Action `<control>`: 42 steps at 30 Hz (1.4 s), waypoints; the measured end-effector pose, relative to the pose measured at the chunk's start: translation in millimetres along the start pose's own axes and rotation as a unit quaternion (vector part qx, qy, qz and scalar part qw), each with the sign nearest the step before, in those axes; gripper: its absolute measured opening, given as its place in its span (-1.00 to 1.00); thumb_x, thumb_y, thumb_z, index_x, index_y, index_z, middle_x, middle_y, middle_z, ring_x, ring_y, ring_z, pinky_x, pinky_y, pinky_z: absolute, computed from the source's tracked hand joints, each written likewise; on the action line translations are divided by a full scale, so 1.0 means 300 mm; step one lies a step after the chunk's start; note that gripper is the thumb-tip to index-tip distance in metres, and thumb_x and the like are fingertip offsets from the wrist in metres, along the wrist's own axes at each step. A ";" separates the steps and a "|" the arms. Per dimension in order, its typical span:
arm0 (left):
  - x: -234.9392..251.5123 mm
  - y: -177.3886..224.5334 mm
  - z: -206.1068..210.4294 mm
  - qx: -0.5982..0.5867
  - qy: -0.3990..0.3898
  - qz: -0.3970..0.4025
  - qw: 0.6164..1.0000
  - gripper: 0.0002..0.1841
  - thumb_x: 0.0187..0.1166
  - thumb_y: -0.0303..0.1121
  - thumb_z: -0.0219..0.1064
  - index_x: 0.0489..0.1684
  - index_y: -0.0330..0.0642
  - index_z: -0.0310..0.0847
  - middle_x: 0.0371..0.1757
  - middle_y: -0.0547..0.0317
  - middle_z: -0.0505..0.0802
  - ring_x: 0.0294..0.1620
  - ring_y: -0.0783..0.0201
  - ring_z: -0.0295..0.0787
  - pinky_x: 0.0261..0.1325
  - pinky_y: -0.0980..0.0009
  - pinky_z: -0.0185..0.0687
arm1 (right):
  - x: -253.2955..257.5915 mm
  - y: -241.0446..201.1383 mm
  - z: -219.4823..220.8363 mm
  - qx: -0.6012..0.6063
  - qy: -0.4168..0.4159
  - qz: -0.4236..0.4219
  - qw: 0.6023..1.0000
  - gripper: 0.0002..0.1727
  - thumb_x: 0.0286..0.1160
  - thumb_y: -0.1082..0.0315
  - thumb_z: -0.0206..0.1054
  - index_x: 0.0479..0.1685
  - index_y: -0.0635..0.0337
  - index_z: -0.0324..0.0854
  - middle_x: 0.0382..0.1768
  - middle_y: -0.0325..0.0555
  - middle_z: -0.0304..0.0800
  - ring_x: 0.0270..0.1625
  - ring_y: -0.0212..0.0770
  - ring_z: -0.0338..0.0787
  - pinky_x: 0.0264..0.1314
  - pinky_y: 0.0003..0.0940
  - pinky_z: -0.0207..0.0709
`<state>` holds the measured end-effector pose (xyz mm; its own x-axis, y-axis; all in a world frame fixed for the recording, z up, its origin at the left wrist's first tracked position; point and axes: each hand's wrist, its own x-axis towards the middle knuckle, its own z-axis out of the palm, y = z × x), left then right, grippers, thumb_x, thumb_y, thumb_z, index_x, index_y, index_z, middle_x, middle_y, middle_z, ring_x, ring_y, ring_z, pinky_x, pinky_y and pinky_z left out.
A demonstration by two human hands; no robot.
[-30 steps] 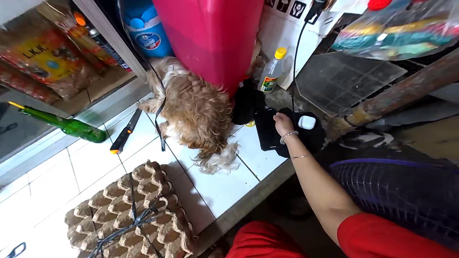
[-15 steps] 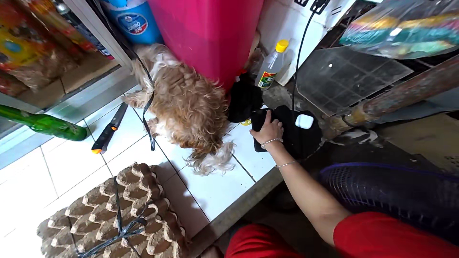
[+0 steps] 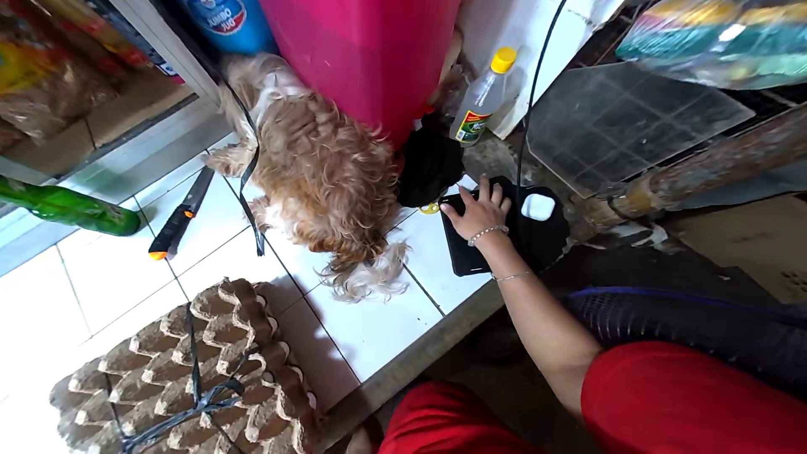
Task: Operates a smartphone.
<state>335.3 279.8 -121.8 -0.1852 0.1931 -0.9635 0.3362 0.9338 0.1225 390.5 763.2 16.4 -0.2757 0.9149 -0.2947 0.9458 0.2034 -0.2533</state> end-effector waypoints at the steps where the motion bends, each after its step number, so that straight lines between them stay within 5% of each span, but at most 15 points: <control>1: -0.024 0.025 -0.013 0.018 -0.008 -0.025 0.999 -0.54 0.80 -0.17 0.14 0.37 -0.42 0.62 0.37 -0.38 0.75 0.45 -0.26 0.65 0.45 -0.21 0.49 | -0.003 0.008 0.001 -0.008 -0.007 -0.011 1.000 -0.18 0.68 -0.29 0.09 0.79 0.05 0.28 0.90 0.19 -0.20 0.89 0.39 -0.24 0.77 0.44 -0.31; 4: -0.050 0.054 -0.024 0.021 -0.005 -0.066 0.998 -0.54 0.80 -0.18 0.16 0.44 -0.37 0.58 0.47 -0.30 0.70 0.54 -0.18 0.59 0.56 -0.14 0.42 | -0.101 0.052 0.027 0.035 0.032 -0.054 0.997 -0.32 0.79 -0.14 0.05 0.54 0.26 0.55 0.83 0.26 0.06 0.86 0.41 -0.09 0.75 0.46 -0.18; 7: -0.040 0.032 -0.017 0.012 0.003 -0.045 0.999 -0.55 0.80 -0.23 0.16 0.43 -0.43 0.57 0.45 -0.36 0.70 0.54 -0.22 0.59 0.58 -0.12 0.39 | -0.199 0.087 0.065 0.166 0.096 -0.017 0.981 -0.53 0.77 0.18 0.17 -0.02 0.54 0.73 0.49 0.40 0.54 0.65 0.38 0.39 0.69 0.26 0.16; 9: -0.042 0.041 -0.023 0.027 -0.001 -0.052 0.998 -0.55 0.81 -0.24 0.15 0.44 -0.45 0.55 0.46 -0.37 0.68 0.55 -0.22 0.57 0.59 -0.11 0.39 | -0.245 0.116 0.096 0.251 0.114 0.021 0.961 -0.66 0.64 0.38 0.27 0.08 0.61 0.57 0.44 0.48 0.51 0.58 0.37 0.44 0.66 0.17 0.22; 14: -0.076 0.065 -0.042 0.041 0.002 -0.047 0.998 -0.56 0.81 -0.24 0.13 0.40 -0.45 0.59 0.43 -0.38 0.71 0.53 -0.23 0.59 0.58 -0.13 0.39 | -0.295 0.201 0.183 0.385 0.163 0.016 0.908 -0.42 0.38 0.53 0.42 0.40 0.59 0.38 0.46 0.52 0.46 0.56 0.30 0.46 0.62 0.07 0.28; 26: -0.068 0.076 -0.048 0.059 -0.014 -0.092 0.994 -0.56 0.83 -0.26 0.11 0.41 -0.48 0.56 0.47 -0.38 0.68 0.57 -0.22 0.55 0.62 -0.09 0.35 | -0.290 0.246 0.229 0.417 0.181 -0.019 0.890 -0.29 0.12 0.45 0.53 0.35 0.55 0.39 0.44 0.45 0.49 0.54 0.24 0.46 0.57 0.04 0.32; 31: -0.035 0.044 -0.026 0.057 -0.008 -0.096 0.994 -0.56 0.80 -0.23 0.17 0.42 -0.43 0.59 0.45 -0.34 0.71 0.56 -0.20 0.58 0.62 -0.09 0.37 | -0.286 0.252 0.241 0.406 0.187 -0.039 0.894 -0.34 0.13 0.50 0.53 0.30 0.58 0.40 0.44 0.47 0.51 0.56 0.26 0.46 0.61 0.09 0.30; 37: -0.034 0.047 -0.037 0.052 -0.008 -0.070 0.996 -0.56 0.78 -0.18 0.19 0.41 -0.35 0.62 0.43 -0.30 0.73 0.53 -0.19 0.61 0.59 -0.11 0.40 | -0.287 0.242 0.231 0.410 0.179 -0.024 0.894 -0.53 0.50 0.43 0.28 0.32 0.58 0.42 0.46 0.45 0.50 0.59 0.25 0.44 0.65 0.07 0.25; 42: -0.030 0.040 -0.026 0.024 0.007 -0.068 0.997 -0.56 0.78 -0.22 0.19 0.41 -0.39 0.60 0.43 -0.33 0.72 0.54 -0.21 0.59 0.60 -0.12 0.39 | -0.275 0.222 0.200 0.327 0.181 -0.053 0.926 -0.60 0.49 0.41 0.32 0.20 0.56 0.59 0.36 0.48 0.58 0.55 0.42 0.41 0.65 0.25 0.12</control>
<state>333.7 291.5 -109.8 -0.2448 0.0711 -0.9670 0.3509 0.9362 -0.0200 465.9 680.2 -31.5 -0.1742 0.9828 0.0615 0.5779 0.1526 -0.8017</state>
